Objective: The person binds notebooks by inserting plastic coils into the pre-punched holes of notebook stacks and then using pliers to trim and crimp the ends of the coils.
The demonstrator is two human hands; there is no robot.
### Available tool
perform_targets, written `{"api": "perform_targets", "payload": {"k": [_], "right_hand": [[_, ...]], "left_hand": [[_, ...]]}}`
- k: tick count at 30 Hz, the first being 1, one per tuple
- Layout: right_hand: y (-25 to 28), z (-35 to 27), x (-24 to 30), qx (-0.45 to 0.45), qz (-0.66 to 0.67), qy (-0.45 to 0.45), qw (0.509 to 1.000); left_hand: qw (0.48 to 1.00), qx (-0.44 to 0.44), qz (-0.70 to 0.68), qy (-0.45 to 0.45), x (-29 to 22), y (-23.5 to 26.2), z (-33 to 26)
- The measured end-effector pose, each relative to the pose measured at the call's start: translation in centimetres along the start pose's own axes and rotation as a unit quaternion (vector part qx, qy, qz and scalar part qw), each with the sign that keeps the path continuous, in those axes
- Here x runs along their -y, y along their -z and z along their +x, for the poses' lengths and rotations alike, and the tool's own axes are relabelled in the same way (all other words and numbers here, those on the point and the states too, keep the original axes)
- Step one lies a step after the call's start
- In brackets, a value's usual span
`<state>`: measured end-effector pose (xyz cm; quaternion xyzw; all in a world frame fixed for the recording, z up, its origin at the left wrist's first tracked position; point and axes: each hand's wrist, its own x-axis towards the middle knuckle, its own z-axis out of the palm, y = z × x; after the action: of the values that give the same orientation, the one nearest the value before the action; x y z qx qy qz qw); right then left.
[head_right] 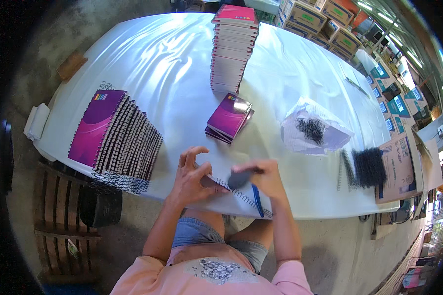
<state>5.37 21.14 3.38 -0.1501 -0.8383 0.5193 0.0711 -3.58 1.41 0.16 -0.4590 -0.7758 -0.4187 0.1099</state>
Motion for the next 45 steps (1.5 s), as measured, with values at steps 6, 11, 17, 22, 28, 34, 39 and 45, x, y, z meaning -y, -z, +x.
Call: {"api": "perform_targets", "payload": {"k": [6,11,17,22,28,34,39,45], "right_hand": [[-0.5,0.6,-0.9,-0.025,-0.001,0.028,0.999],[-2.5,0.7,1.1,0.042,-0.023,0.102,0.994],[-3.3,1.0,1.0,0.068,0.072,0.146,0.984],[-4.0,0.8,2.0,0.094,0.179,0.160,0.966],[-4.7,0.7,3.0,0.076,0.188,0.082,0.976],[-3.4,2.5,-0.4,-0.047,-0.143,0.103,0.983],[4.1,-1.5,-5.7,-0.269,-0.356,0.014,0.895],[2.2,-8.8,-6.2,-0.314,-0.349,-0.029,0.883]], "left_hand": [[0.999,-0.010,-0.032,0.031,0.7,0.1,0.5],[0.989,-0.046,-0.120,0.066,2.9,-1.4,-0.5],[0.965,-0.079,-0.210,0.133,3.4,-2.1,-0.2],[0.957,-0.062,-0.237,0.155,3.9,-2.8,-0.6],[0.949,-0.053,-0.279,0.139,4.3,-3.2,-1.1],[0.967,-0.042,-0.230,0.103,3.7,-3.1,-0.7],[0.890,-0.070,-0.394,0.220,3.9,-2.8,-2.3],[0.829,-0.235,-0.452,0.231,0.7,-1.2,-1.6]]}}
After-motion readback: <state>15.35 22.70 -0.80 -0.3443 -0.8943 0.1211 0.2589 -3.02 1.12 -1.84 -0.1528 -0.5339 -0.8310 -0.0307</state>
